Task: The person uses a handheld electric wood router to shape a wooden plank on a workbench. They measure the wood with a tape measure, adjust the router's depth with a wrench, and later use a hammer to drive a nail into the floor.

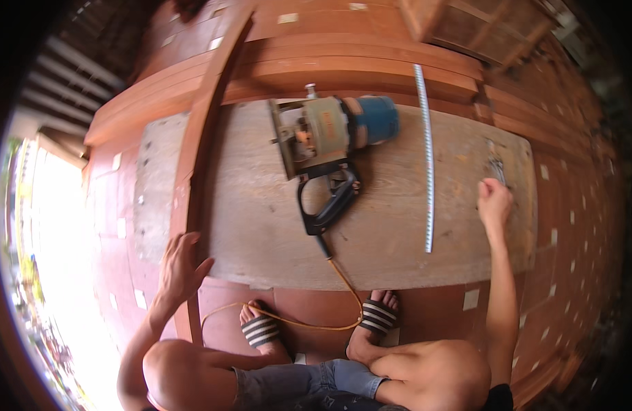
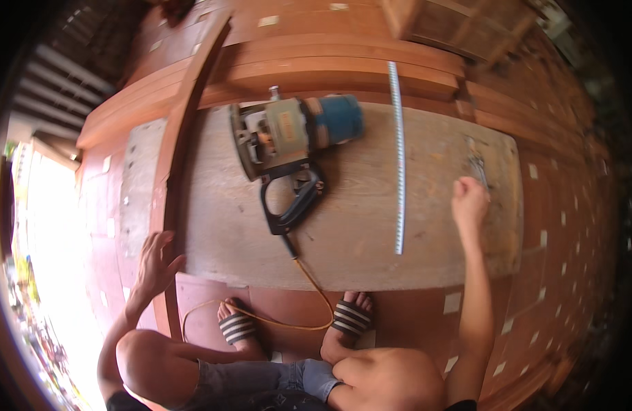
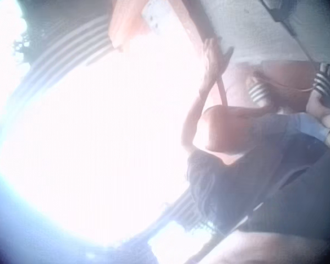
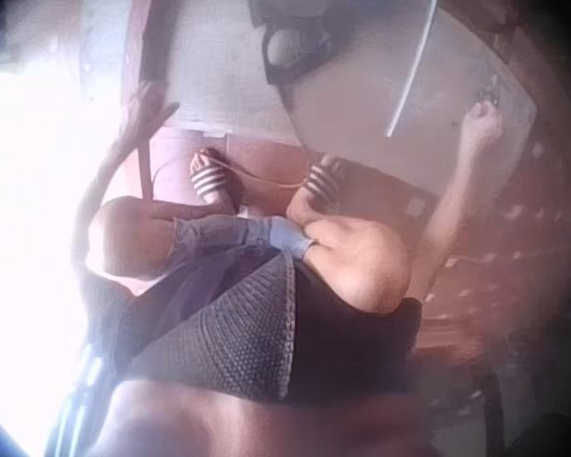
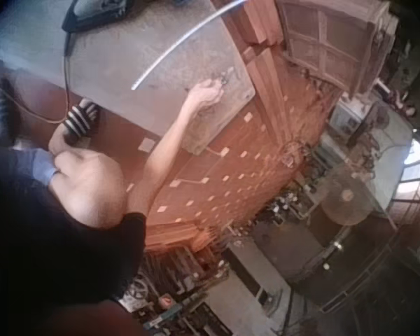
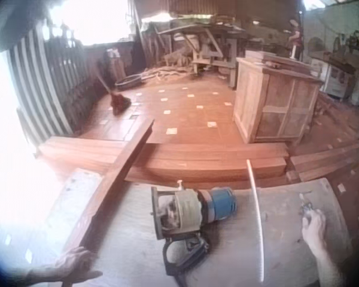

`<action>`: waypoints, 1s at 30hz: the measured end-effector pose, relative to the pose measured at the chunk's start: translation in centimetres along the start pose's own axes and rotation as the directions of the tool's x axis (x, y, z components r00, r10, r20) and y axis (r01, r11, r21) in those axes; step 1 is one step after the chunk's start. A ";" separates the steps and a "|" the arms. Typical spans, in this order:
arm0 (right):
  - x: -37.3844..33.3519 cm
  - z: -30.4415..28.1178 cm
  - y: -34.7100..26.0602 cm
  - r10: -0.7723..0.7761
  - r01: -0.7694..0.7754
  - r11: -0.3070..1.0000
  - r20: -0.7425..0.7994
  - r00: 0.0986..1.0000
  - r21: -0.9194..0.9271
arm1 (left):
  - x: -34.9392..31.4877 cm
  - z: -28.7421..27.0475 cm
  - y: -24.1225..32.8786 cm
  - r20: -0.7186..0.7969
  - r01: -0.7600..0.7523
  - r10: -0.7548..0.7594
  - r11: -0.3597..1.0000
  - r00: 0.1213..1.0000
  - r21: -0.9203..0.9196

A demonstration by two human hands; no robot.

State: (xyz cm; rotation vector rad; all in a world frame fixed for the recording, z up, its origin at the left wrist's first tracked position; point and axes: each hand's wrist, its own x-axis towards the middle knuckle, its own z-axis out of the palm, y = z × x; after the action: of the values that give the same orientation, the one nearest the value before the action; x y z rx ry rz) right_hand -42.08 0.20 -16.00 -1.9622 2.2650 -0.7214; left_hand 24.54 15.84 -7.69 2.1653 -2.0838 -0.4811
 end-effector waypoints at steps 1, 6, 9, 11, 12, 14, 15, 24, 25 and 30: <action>0.5 -0.8 4.3 0.015 -0.027 0.987 -0.074 0.997 -0.161 | 2.1 -1.0 2.2 0.142 -0.058 0.072 0.993 0.987 -0.100; 4.8 0.8 13.8 0.204 -0.144 0.909 0.114 0.972 -0.392 | 8.1 5.8 11.7 0.449 0.223 -0.013 0.881 0.893 -0.417; 6.8 2.9 18.5 -0.023 0.044 0.972 0.093 0.995 -0.232 | 9.3 10.9 15.6 0.250 0.308 -0.187 0.689 0.950 -0.656; 6.7 2.4 16.0 0.027 0.002 0.976 0.127 0.992 -0.218 | 10.2 13.0 18.1 0.162 0.439 -0.432 0.682 0.887 -0.585; 6.6 1.6 14.6 0.058 -0.028 0.976 0.133 0.989 -0.218 | 10.6 13.6 19.4 0.108 0.494 -0.531 0.670 0.841 -0.554; 7.2 0.6 14.5 0.125 -0.088 0.977 0.182 0.975 -0.194 | 11.7 14.1 21.3 0.057 0.524 -0.617 0.613 0.785 -0.592; 7.4 0.3 14.2 0.155 -0.118 0.977 0.209 0.966 -0.180 | 12.0 14.2 21.8 0.031 0.537 -0.660 0.582 0.751 -0.610; 3.6 0.3 17.8 0.123 -0.120 0.986 0.023 0.992 -0.116 | 13.1 8.8 19.2 -0.176 0.271 -0.465 0.739 0.868 -0.616; 3.2 0.2 18.9 0.155 -0.154 0.988 -0.007 0.988 0.016 | 13.6 7.7 19.2 -0.230 0.219 -0.409 0.792 0.883 -0.569; 2.0 -4.2 6.8 0.303 -0.375 0.826 0.228 0.925 0.421 | 14.4 0.3 19.3 -0.310 0.029 -0.127 0.952 0.942 -0.304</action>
State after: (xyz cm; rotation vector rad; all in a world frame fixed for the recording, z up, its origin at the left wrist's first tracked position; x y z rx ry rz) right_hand -50.18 0.15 -14.36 -1.3066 2.0310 -0.9190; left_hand 6.25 0.54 -4.70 1.9993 -1.6412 -0.3800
